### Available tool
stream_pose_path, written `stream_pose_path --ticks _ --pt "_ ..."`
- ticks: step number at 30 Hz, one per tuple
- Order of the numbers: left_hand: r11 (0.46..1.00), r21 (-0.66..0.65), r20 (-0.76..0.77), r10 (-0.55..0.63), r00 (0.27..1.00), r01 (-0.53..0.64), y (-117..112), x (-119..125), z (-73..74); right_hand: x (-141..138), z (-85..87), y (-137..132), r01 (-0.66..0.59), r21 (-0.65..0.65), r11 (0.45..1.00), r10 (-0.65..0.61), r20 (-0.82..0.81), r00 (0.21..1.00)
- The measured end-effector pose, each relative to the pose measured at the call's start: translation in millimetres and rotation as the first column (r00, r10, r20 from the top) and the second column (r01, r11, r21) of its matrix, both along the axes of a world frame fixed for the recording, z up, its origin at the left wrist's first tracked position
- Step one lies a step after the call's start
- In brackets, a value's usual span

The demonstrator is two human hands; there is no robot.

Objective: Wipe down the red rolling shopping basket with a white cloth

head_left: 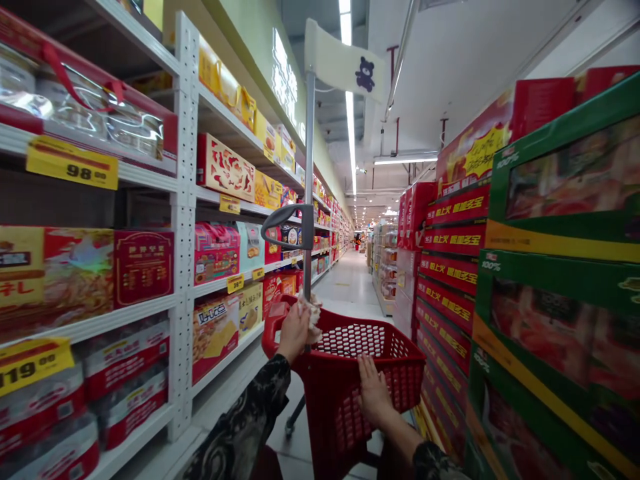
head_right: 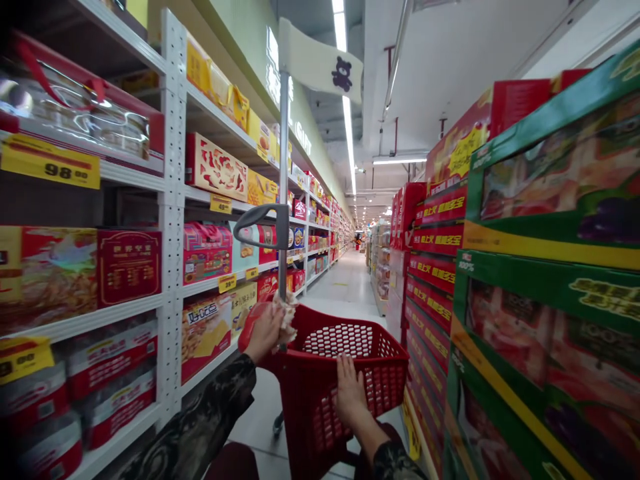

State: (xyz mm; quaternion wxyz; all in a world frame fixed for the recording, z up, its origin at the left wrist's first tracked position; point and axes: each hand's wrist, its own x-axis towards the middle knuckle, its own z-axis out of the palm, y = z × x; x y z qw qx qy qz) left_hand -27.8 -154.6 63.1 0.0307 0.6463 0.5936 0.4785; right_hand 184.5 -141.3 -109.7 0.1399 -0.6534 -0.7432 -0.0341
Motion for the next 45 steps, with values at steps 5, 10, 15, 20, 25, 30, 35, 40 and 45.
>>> stream_pose_path --ticks 5,10,15,20,25,30,35,40,45 --pt "0.997 -0.069 -0.164 0.022 0.986 -0.034 2.5 6.4 -12.4 4.9 2.2 3.5 -0.006 -0.005 1.000 0.005 -0.011 1.000" --pt "0.998 -0.069 -0.467 -0.040 0.883 0.009 -13.6 -3.7 -24.9 22.6 5.9 15.2 -0.031 -0.021 0.999 0.031 -0.019 0.999" --pt "0.991 -0.130 -0.674 -0.108 0.731 0.026 -22.9 -5.4 -30.0 8.4 11.6 16.8 0.042 -0.004 0.999 -0.042 -0.114 0.993" --pt "0.977 -0.207 -0.659 -0.184 0.729 0.059 -20.0 -1.6 -29.0 -41.2 21.5 -0.4 -0.002 0.102 0.995 0.030 -0.272 0.962" --pt "0.980 -0.190 -0.661 -0.166 0.732 0.050 -21.7 7.8 -32.7 -54.5 19.5 -2.7 0.006 0.116 0.993 0.034 -0.339 0.940" --pt "0.983 -0.175 -0.652 -0.164 0.740 0.063 -21.6 32.5 -35.7 -27.5 18.5 11.0 -0.031 0.070 0.997 0.054 -0.351 0.935" --pt "0.975 -0.149 -0.601 -0.223 0.767 0.167 -19.9 60.7 -35.7 3.0 32.0 24.2 -0.014 0.009 1.000 0.016 -0.447 0.894" --pt "0.939 -0.142 -0.561 -0.337 0.756 0.313 -19.2 55.5 -26.3 1.6 58.5 1.5 0.075 0.521 0.850 0.306 -0.605 0.735" --pt "0.939 -0.219 -0.489 -0.341 0.803 0.265 -17.1 40.1 -24.6 -28.7 101.1 -32.4 -0.244 0.729 0.639 0.651 -0.344 0.677"
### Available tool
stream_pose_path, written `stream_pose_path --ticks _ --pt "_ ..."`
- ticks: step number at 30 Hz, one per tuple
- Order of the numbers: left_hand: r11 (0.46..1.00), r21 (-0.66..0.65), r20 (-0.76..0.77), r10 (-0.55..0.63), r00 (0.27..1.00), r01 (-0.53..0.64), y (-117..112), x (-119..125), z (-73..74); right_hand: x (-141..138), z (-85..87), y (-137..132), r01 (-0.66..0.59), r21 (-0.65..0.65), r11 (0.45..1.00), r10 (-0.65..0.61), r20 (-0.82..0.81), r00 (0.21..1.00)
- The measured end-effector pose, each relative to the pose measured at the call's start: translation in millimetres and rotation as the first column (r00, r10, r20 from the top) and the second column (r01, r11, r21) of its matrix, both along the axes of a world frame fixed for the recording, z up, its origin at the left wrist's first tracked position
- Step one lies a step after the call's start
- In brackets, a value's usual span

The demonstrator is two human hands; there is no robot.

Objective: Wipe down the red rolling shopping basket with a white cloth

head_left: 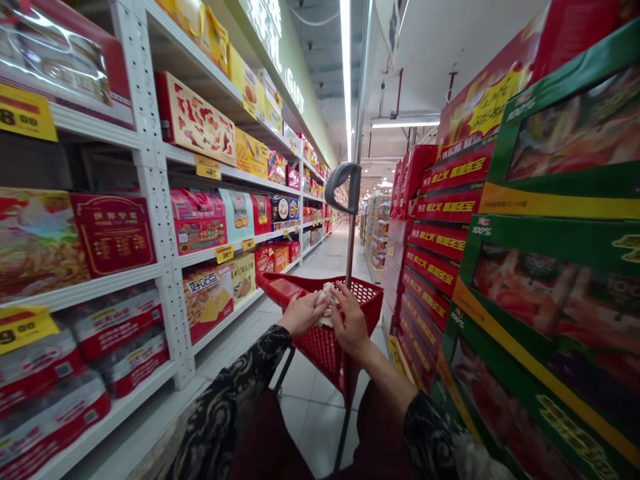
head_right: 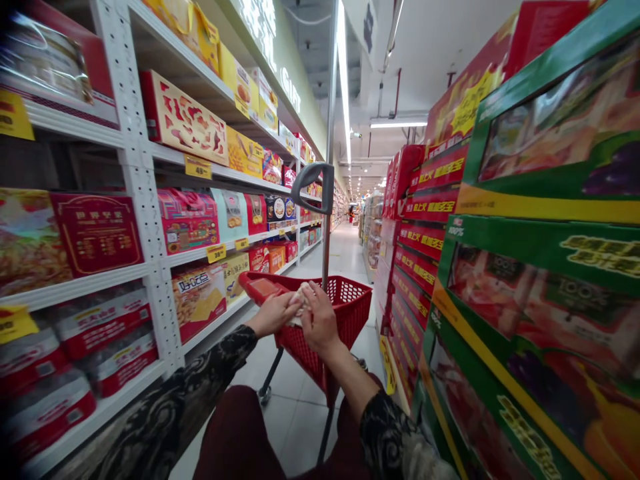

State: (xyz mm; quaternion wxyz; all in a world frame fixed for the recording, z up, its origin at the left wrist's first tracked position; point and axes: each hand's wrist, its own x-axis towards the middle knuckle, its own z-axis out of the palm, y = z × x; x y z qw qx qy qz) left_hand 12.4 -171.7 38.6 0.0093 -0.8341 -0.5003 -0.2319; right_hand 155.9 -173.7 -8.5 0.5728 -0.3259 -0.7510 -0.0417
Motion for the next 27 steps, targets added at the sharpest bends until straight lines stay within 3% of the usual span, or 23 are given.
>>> stream_pose_path --ticks 3,7,13,19,22,24,27 --pt "0.997 -0.013 -0.055 -0.074 0.996 0.073 3.3 2.0 -6.9 -10.4 12.5 2.6 -0.035 -0.151 0.988 0.046 0.066 0.997" --pt "0.998 -0.057 0.001 -0.025 1.000 0.025 10.1 -6.4 -11.7 -3.7 10.0 10.6 -0.090 -0.294 0.951 0.117 0.074 0.990" --pt "0.989 -0.005 -0.051 -0.147 0.988 0.147 7.5 -38.0 -16.0 5.2 2.9 0.8 -0.163 -0.250 0.955 0.171 0.010 0.985" --pt "0.989 0.086 -0.095 -0.113 0.989 0.121 -3.3 -31.2 -20.3 1.0 5.4 -9.6 -0.124 -0.186 0.975 0.108 -0.094 0.990" --pt "0.991 0.111 -0.070 -0.073 0.995 0.081 -3.8 -14.9 -22.5 12.5 14.3 -10.3 -0.046 -0.036 0.998 0.043 -0.098 0.994" --pt "0.992 0.118 -0.041 -0.049 0.998 0.054 -3.3 0.8 -24.9 24.9 20.5 -8.2 0.100 0.029 0.995 -0.094 -0.152 0.984" --pt "0.991 0.131 -0.008 -0.007 1.000 0.008 -2.6 27.7 -27.9 42.9 23.1 -2.3 0.284 -0.018 0.959 -0.284 -0.124 0.951"
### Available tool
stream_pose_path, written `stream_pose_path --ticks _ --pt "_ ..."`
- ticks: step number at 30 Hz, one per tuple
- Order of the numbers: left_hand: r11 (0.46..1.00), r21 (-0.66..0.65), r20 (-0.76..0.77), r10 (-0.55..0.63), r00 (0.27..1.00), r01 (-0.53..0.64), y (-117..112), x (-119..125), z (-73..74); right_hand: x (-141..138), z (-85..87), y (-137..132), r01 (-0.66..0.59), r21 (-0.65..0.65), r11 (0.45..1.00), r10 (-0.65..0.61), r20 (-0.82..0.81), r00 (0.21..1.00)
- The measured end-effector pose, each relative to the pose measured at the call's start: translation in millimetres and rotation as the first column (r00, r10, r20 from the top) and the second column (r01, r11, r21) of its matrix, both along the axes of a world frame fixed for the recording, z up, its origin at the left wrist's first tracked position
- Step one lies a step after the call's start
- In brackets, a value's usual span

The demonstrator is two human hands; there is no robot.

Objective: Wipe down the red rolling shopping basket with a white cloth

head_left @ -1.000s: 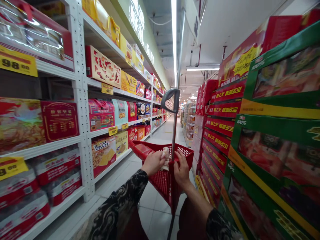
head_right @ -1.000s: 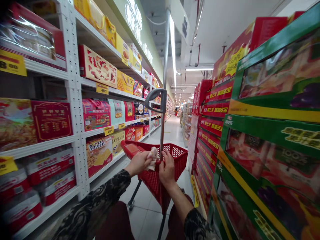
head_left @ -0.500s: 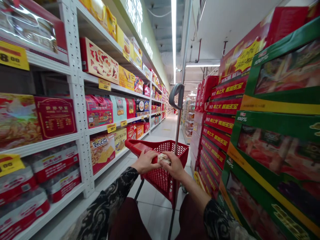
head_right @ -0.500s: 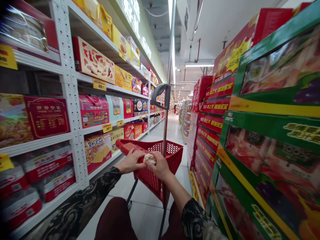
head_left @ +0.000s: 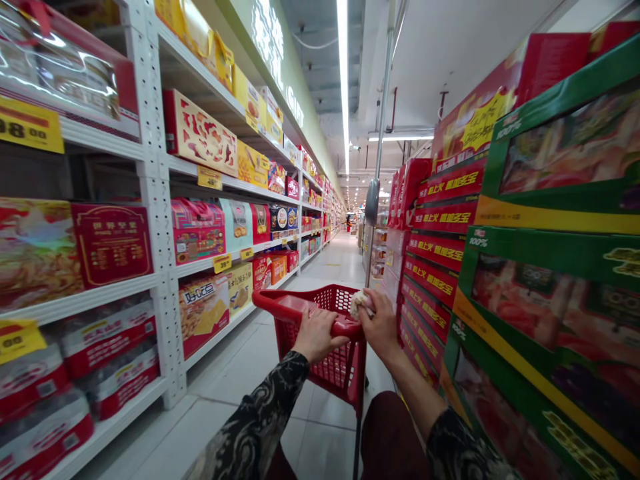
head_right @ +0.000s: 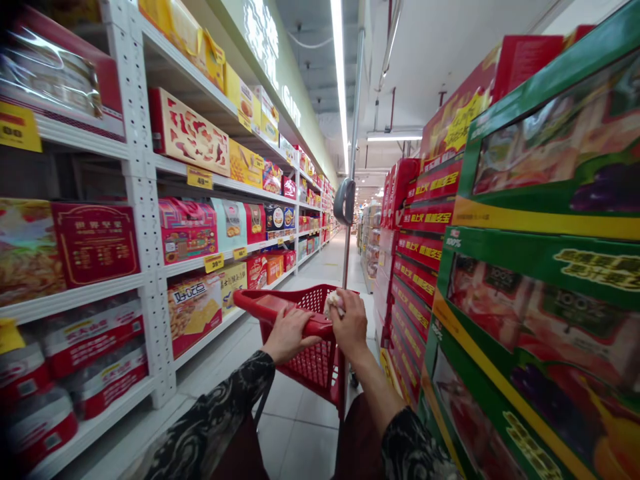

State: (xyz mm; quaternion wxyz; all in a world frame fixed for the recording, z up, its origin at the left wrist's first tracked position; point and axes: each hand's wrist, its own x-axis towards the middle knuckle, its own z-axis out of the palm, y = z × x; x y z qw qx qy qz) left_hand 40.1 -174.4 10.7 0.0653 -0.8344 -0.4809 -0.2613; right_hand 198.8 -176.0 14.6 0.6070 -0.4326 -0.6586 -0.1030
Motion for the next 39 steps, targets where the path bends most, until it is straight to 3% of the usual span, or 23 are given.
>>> stream_pose_path --ticks 3,5,9,12,16,18,21,27,29,34,36,39 --pt "1.000 0.005 0.011 -0.020 1.000 0.020 2.6 15.8 0.0 13.3 -6.9 6.4 0.050 -0.133 0.990 -0.032 0.131 0.991" --pt "0.999 -0.002 -0.003 -0.051 0.999 0.051 7.4 12.8 1.3 20.6 -12.8 10.3 0.069 -0.159 0.985 -0.048 0.133 0.990" --pt "0.986 -0.058 0.002 0.157 0.988 -0.157 22.3 -15.6 2.9 26.4 -19.2 13.3 0.073 -0.159 0.985 -0.070 0.021 0.997" --pt "0.974 -0.074 -0.034 0.212 0.977 -0.214 29.1 -30.0 1.7 11.2 -19.9 8.8 0.040 -0.112 0.993 -0.037 0.025 0.999" --pt "0.970 -0.041 -0.065 0.237 0.969 -0.240 26.1 -25.1 -0.2 -22.5 -18.9 3.1 -0.057 -0.098 0.994 0.077 0.216 0.973" --pt "0.968 -0.023 -0.062 0.247 0.967 -0.249 22.2 -19.7 -0.8 -29.3 -18.5 4.2 0.004 -0.123 0.992 0.027 0.255 0.967" --pt "0.971 0.012 -0.048 0.241 0.969 -0.240 17.4 -15.0 -2.5 -16.9 -19.5 9.4 0.085 -0.153 0.985 -0.044 0.253 0.966" --pt "0.965 0.049 -0.030 0.258 0.966 -0.256 12.1 -7.0 -9.8 24.2 -29.2 14.1 0.137 -0.040 0.990 -0.132 0.109 0.985" --pt "0.960 0.069 -0.018 0.271 0.962 -0.270 10.2 -0.8 -11.5 18.0 -34.0 11.4 0.113 -0.005 0.994 -0.112 0.093 0.989" --pt "0.960 0.064 -0.021 0.273 0.962 -0.272 7.5 8.8 -9.4 -15.6 -44.0 5.7 -0.049 0.053 0.997 0.033 0.266 0.963" --pt "0.965 0.049 -0.028 0.258 0.966 -0.257 8.5 3.4 -7.8 -12.6 -45.5 7.5 -0.030 0.050 0.998 0.015 0.275 0.961" --pt "0.948 0.040 -0.001 0.315 0.949 -0.315 12.3 -13.0 -8.2 14.6 -46.3 13.0 0.060 0.041 0.997 -0.068 0.226 0.972"
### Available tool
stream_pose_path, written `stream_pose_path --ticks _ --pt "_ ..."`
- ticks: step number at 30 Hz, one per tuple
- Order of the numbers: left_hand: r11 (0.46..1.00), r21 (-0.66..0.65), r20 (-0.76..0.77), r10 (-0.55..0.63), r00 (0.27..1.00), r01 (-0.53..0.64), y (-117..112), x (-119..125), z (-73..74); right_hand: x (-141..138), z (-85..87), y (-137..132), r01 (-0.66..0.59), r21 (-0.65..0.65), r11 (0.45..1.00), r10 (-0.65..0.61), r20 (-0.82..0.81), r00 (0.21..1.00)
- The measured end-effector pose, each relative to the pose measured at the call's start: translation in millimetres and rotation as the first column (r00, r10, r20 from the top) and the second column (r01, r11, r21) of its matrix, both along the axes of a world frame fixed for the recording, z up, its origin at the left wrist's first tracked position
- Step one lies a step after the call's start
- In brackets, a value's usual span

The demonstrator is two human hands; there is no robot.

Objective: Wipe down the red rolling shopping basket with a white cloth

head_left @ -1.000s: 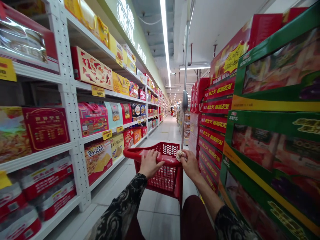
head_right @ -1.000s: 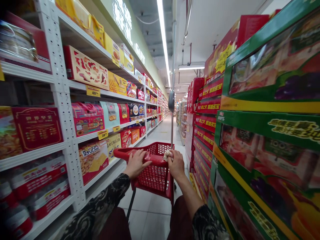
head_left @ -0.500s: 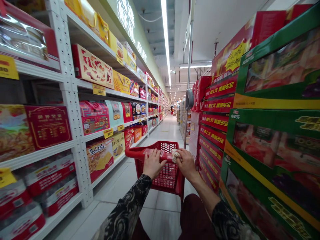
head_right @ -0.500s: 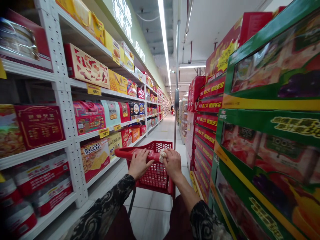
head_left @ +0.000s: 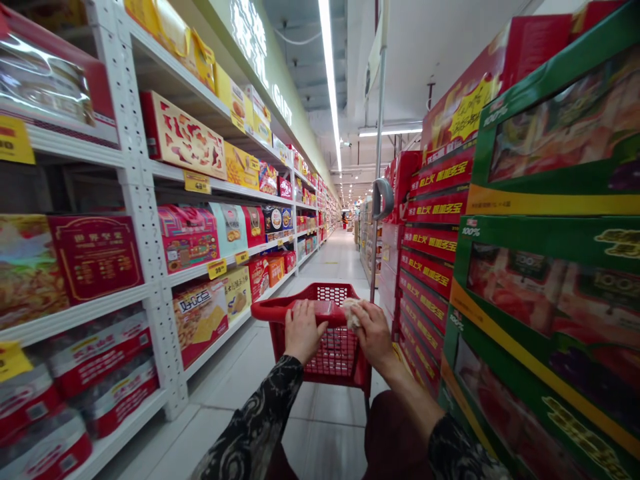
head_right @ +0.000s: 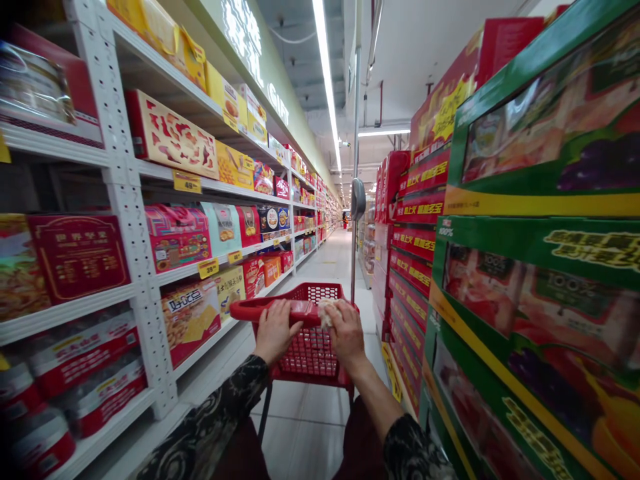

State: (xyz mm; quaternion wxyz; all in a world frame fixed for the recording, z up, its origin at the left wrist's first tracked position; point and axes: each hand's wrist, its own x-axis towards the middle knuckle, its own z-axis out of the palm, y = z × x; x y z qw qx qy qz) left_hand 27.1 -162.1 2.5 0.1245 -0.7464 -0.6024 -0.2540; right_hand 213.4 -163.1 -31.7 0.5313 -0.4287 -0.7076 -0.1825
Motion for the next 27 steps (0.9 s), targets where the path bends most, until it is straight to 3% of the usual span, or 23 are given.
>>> stream_pose_path --ticks 3,5,12,16,20,27 --pt "0.998 0.009 0.013 0.065 0.998 -0.065 3.6 -12.8 -3.7 27.6 -0.9 4.3 0.108 0.005 0.994 -0.107 -0.071 0.992" --pt "0.997 0.012 0.003 0.071 0.997 -0.071 4.6 -13.6 -6.0 30.3 -1.9 5.4 0.135 0.010 0.991 -0.133 -0.090 0.987" --pt "0.999 0.013 -0.006 0.031 1.000 -0.030 1.8 -5.1 -6.1 -27.4 2.5 6.5 -0.057 -0.025 0.998 0.058 0.057 0.997" --pt "0.997 -0.005 0.030 0.079 0.996 -0.079 3.7 -18.2 -5.9 -17.9 14.9 10.0 0.000 -0.080 0.997 0.007 0.081 0.997" --pt "0.995 -0.012 0.057 0.097 0.994 -0.097 6.7 -27.7 -8.1 -4.5 23.0 15.3 0.072 -0.147 0.987 -0.072 0.007 0.997" --pt "0.999 -0.018 0.048 0.050 0.998 -0.049 4.9 -24.0 -12.8 -60.5 25.3 15.8 -0.104 -0.122 0.987 0.125 0.181 0.976"
